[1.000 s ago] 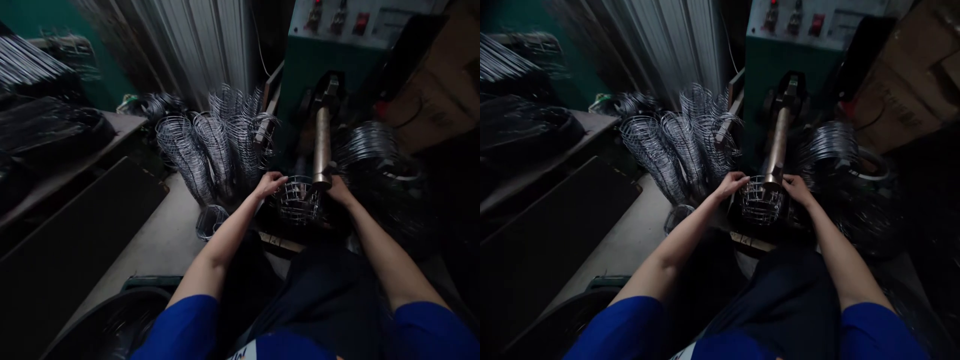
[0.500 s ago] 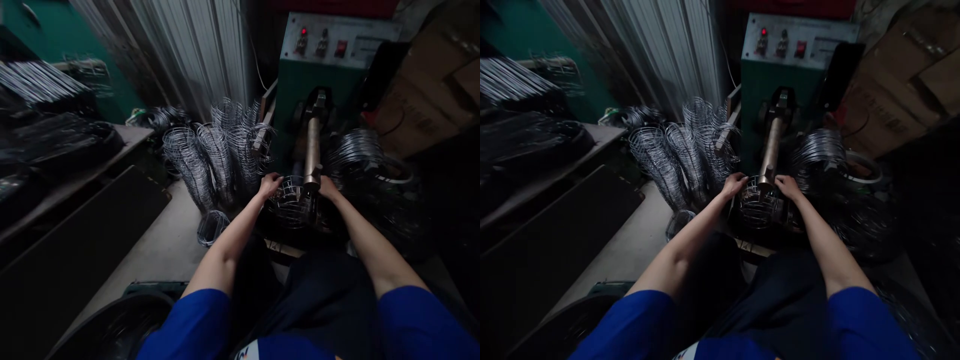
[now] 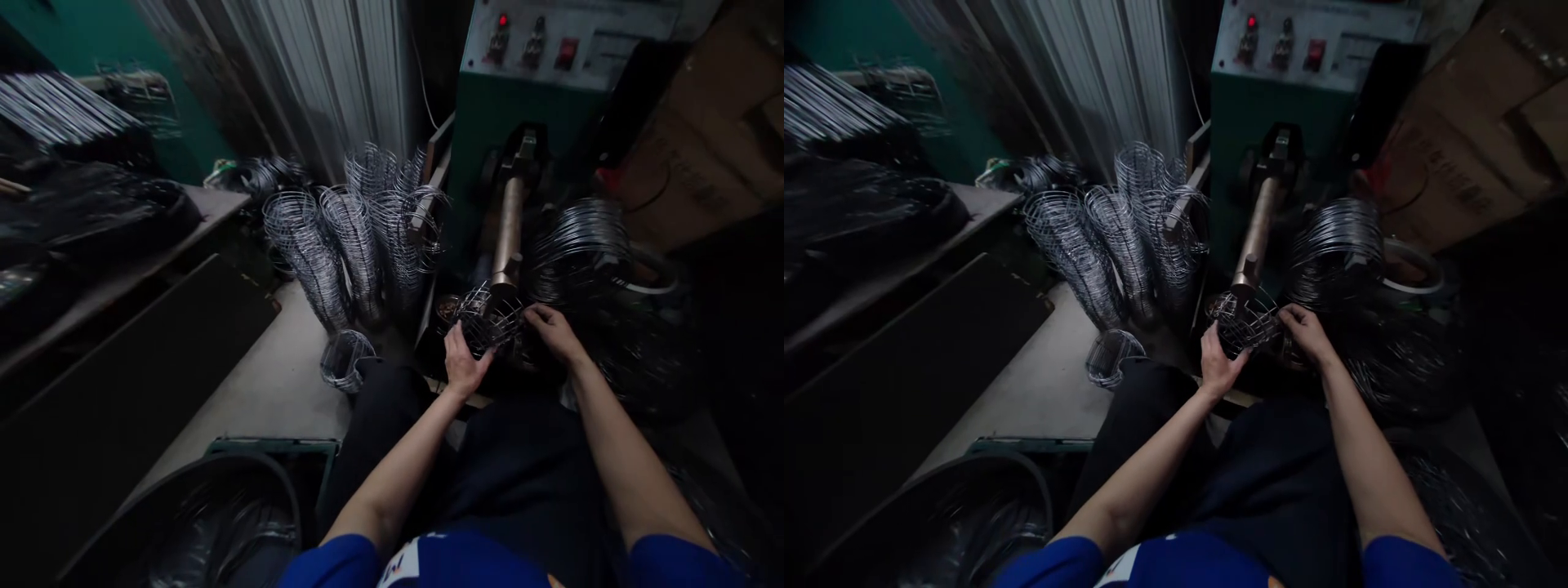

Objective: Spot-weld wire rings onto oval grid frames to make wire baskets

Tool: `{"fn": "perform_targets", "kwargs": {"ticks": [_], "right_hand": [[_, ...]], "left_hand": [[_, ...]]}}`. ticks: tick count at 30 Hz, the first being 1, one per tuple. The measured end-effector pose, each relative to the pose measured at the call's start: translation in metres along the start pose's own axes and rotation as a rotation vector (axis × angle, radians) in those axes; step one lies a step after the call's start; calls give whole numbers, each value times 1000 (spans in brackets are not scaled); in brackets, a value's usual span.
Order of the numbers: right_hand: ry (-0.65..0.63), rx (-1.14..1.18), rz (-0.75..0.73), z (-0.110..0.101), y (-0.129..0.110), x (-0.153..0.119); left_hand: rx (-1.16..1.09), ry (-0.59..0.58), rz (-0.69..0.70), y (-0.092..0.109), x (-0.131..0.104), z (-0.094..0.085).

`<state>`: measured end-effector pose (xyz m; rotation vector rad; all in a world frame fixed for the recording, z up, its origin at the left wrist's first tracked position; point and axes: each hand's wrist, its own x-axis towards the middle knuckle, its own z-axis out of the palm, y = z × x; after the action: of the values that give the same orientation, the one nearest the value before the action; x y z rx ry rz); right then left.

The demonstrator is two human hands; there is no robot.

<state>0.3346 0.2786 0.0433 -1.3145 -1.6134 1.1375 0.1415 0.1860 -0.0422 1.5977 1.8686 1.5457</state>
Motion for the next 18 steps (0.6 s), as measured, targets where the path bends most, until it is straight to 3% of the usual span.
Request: {"fn": "perform_targets", "kwargs": {"ticks": [2, 4, 8, 11, 13, 15, 18], "right_hand": [[22, 101, 43, 4, 0, -1], [58, 232, 86, 12, 2, -1], [147, 380, 95, 31, 4, 7], [240, 432, 90, 39, 2, 13], [301, 435, 96, 40, 0, 13], [301, 431, 131, 39, -2, 9], [276, 421, 251, 40, -5, -7]], "left_hand": [[7, -22, -55, -2, 4, 9], [-30, -40, -56, -6, 4, 6], [-104, -157, 30, -21, -2, -29], [-34, -197, 55, -44, 20, -83], [99, -122, 4, -71, 51, -130], [301, -53, -158, -105, 82, -178], [592, -139, -530, -164, 109, -230]]}}
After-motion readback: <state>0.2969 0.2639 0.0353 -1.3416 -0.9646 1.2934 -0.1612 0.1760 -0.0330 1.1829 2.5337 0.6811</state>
